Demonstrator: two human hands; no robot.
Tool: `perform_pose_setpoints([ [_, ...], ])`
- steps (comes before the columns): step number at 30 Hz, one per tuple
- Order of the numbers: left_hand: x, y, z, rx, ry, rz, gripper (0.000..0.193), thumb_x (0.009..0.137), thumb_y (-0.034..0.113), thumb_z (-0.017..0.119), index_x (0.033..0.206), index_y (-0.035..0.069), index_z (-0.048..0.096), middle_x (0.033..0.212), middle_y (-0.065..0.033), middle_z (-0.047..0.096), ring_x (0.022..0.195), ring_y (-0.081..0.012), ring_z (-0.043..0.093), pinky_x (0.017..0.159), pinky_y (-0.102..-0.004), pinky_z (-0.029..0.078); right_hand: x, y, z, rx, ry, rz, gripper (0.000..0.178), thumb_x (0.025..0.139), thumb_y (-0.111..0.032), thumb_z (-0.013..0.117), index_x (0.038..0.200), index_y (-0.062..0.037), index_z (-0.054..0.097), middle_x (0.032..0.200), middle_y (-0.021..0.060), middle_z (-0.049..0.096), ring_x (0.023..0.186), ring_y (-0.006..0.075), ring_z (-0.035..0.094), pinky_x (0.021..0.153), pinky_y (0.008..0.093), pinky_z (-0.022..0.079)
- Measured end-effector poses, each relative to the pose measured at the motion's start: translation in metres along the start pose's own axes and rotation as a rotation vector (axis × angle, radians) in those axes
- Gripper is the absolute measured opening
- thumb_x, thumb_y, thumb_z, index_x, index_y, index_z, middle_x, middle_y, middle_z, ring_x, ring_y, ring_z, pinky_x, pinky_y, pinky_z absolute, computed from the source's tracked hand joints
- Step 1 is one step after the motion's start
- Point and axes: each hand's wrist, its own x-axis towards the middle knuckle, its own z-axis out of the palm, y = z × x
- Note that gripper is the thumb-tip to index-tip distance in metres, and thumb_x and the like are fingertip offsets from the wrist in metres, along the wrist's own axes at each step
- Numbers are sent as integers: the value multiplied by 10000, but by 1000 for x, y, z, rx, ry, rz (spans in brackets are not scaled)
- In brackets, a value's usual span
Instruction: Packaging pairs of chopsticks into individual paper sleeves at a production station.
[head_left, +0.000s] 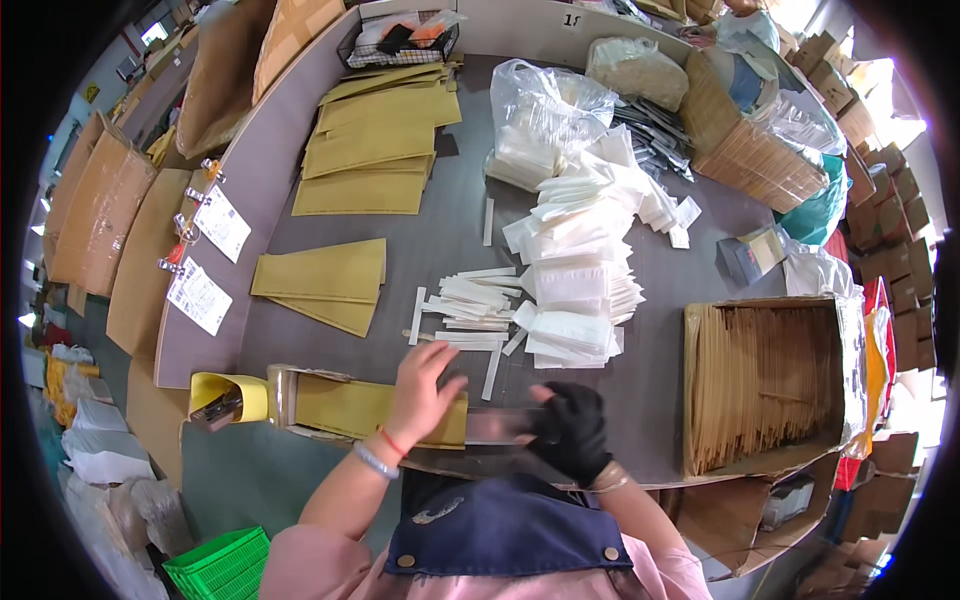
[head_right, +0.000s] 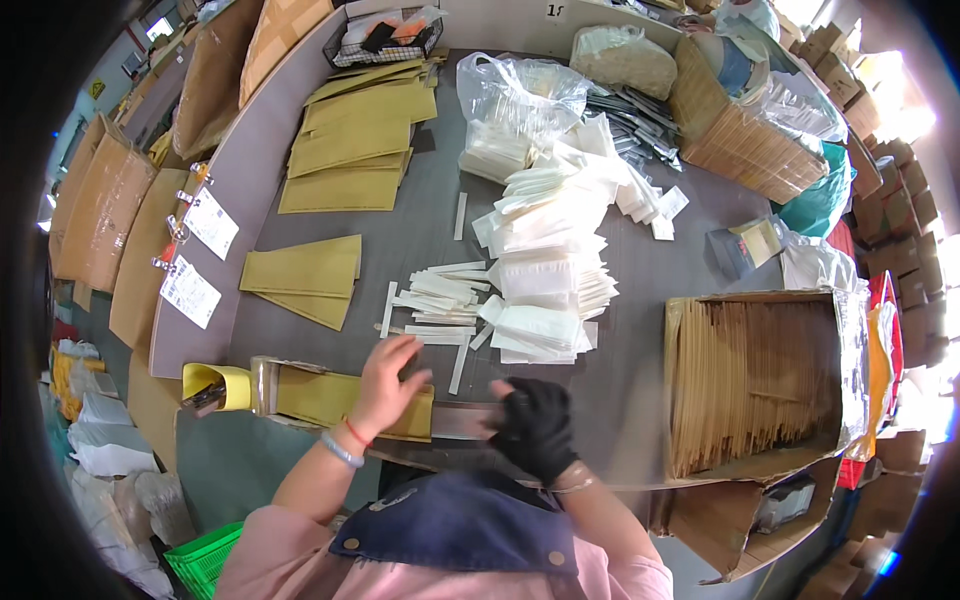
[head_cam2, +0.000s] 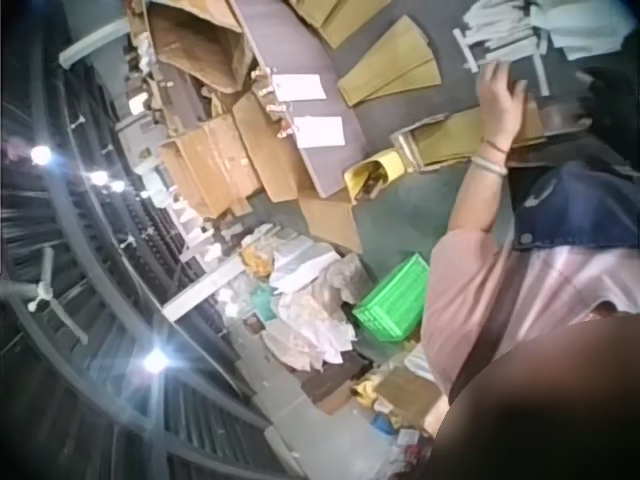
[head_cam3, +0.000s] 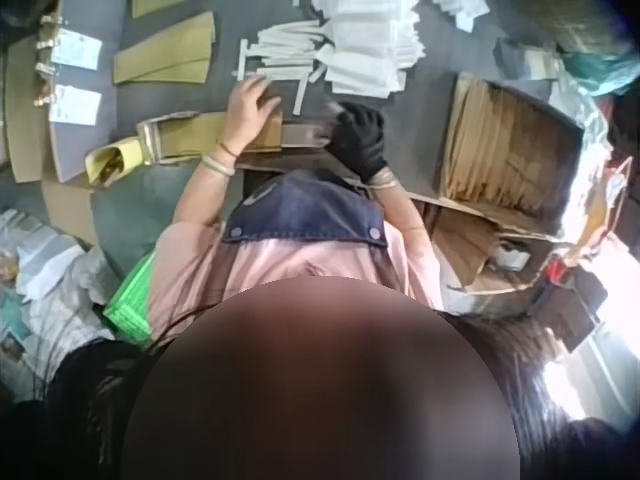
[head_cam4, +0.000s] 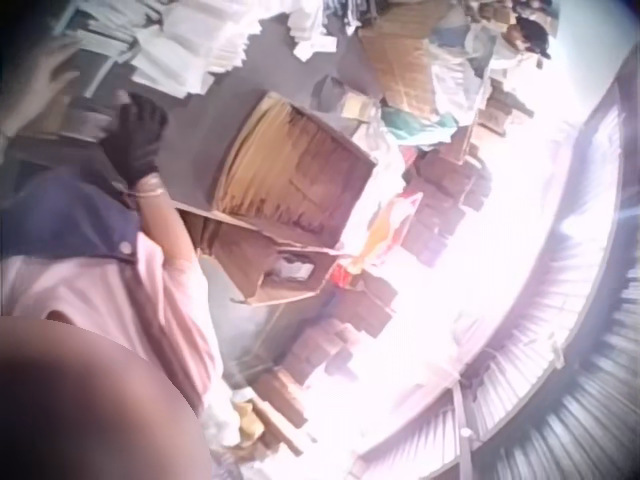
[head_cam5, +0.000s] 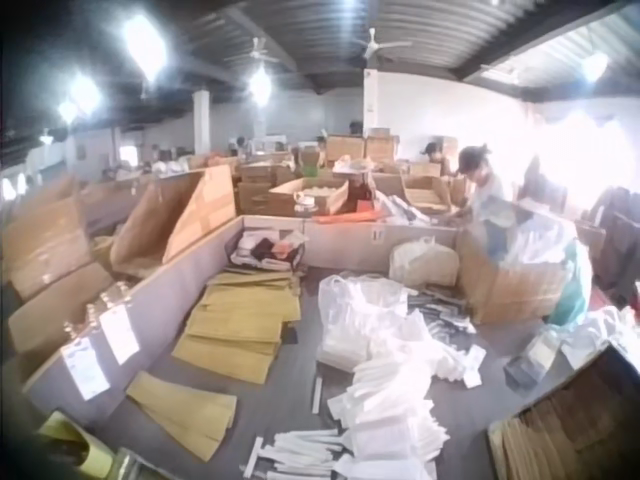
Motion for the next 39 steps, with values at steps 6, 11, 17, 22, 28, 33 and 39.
perform_pose_setpoints([
  [6, 34, -35, 5, 204, -81, 137, 104, 735, 72, 767, 778, 83, 672, 803, -48, 599, 833, -282, 585, 737, -406, 462, -60, 73, -85, -395, 373, 434, 445, 746, -88, 795, 1147, -38, 609, 1121, 140, 615, 1059, 315, 593, 945, 408, 461],
  [11, 53, -29, -2, 103, -320, 108, 121, 738, 91, 774, 771, 70, 660, 792, -66, 589, 808, -292, 595, 715, -411, 478, -177, 182, -139, -551, 554, 829, 370, 843, -189, 655, 1146, 20, 613, 1120, 193, 624, 1048, 375, 591, 932, 450, 471],
  [17, 56, -28, -6, 162, -323, 207, 147, 742, 119, 785, 791, 64, 658, 804, -79, 598, 784, -294, 603, 709, -403, 497, -146, 167, -153, -617, 89, 1033, 311, 878, -242, 574, 1023, 24, 645, 1034, 239, 641, 1016, 416, 590, 871, 491, 471],
  [22, 71, 13, 29, -252, -199, -26, 108, 820, 78, 745, 857, 15, 666, 846, -70, 642, 742, -202, 652, 637, -316, 519, -160, 178, -145, -621, 294, 919, 253, 877, -243, 627, 971, -9, 656, 986, 218, 667, 965, 409, 623, 826, 470, 496],
  [28, 90, 21, 68, -335, -262, -333, 110, 861, 64, 723, 892, -31, 678, 741, -50, 687, 641, -94, 609, 601, -250, 495, -142, 162, -147, -540, 302, 1096, 286, 923, -258, 568, 996, 15, 608, 996, 237, 652, 966, 431, 611, 819, 485, 482],
  [33, 68, 32, 45, -257, -173, -306, 129, 856, 84, 733, 854, -35, 685, 697, -46, 681, 612, -81, 572, 580, -240, 466, -188, 196, -147, -690, 512, 988, 253, 997, -231, 492, 1042, 4, 574, 938, 181, 650, 877, 347, 625, 776, 419, 480],
  [39, -30, 70, 14, -258, -98, -323, 71, 815, 74, 738, 818, 21, 691, 672, -63, 620, 621, -176, 581, 592, -319, 451, -145, 144, -134, -105, 776, 728, 184, 1006, -138, 508, 1063, 17, 589, 890, 138, 584, 834, 220, 548, 781, 314, 456],
])
